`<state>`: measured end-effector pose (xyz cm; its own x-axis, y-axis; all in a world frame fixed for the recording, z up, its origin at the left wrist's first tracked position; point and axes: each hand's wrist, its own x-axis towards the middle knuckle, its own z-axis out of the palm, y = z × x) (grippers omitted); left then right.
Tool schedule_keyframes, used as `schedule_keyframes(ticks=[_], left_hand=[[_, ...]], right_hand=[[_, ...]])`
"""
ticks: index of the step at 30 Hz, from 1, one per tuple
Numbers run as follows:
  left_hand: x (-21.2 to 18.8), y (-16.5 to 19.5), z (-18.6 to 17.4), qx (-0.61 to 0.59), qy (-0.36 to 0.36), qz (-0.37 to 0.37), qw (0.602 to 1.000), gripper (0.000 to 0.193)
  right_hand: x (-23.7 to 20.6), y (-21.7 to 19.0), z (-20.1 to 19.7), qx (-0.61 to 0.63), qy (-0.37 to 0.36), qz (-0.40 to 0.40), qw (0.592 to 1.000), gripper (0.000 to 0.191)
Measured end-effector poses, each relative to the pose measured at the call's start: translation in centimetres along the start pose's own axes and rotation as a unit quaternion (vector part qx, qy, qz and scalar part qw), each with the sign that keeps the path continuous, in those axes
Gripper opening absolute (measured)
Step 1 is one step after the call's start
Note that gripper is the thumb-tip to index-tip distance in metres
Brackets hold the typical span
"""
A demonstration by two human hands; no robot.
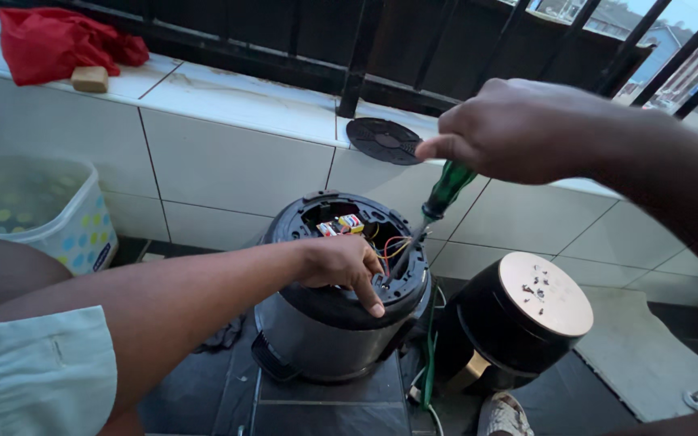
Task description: The person uses a screwdriver to tighten screws on the base of a disassembled electric pressure cooker, then places the vented cover back on and secures it. The person then flips the cooker upright to show the inner pot.
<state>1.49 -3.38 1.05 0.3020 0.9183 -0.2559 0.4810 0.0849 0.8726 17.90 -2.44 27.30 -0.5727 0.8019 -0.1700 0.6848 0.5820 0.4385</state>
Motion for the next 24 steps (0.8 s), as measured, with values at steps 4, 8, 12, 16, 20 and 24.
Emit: schedule_keyframes(ticks=[4,8,12,16,20,24], left_hand=[[-0.1,-0.1,-0.1,0.019,0.0,0.002,1.0,0.093],[-0.2,0.0,-0.1,0.003,-0.007,0.002,1.0,0.096],[-0.2,0.1,-0.1,0.006,-0.004,-0.004,1.0,0.094],[-0.3,0.0,-0.1,-0.013,-0.007,-0.001,1.0,0.092],[-0.2,-0.1,0.0,-0.012,-0.011,0.005,1.0,0.091],[0.1,-0.2,0.0,0.015,0.003,-0.003,1.0,0.093]], right_hand=[[0.5,1.0,-0.2,-0.003,0.02,-0.138,0.99,0.05],[0.8,2.2,0.7,0.106,0.133,-0.357,0.919,0.045],[0.7,1.9,0.8,0.055,0.055,-0.17,0.982,0.044],[0.1,1.6,0.3,0.023,0.054,-0.169,0.984,0.046],[0.2,2.0,0.9,0.018,0.122,-0.248,0.961,0.029],[1.3,2.5,1.4,-0.009,0.018,-0.023,1.0,0.042]])
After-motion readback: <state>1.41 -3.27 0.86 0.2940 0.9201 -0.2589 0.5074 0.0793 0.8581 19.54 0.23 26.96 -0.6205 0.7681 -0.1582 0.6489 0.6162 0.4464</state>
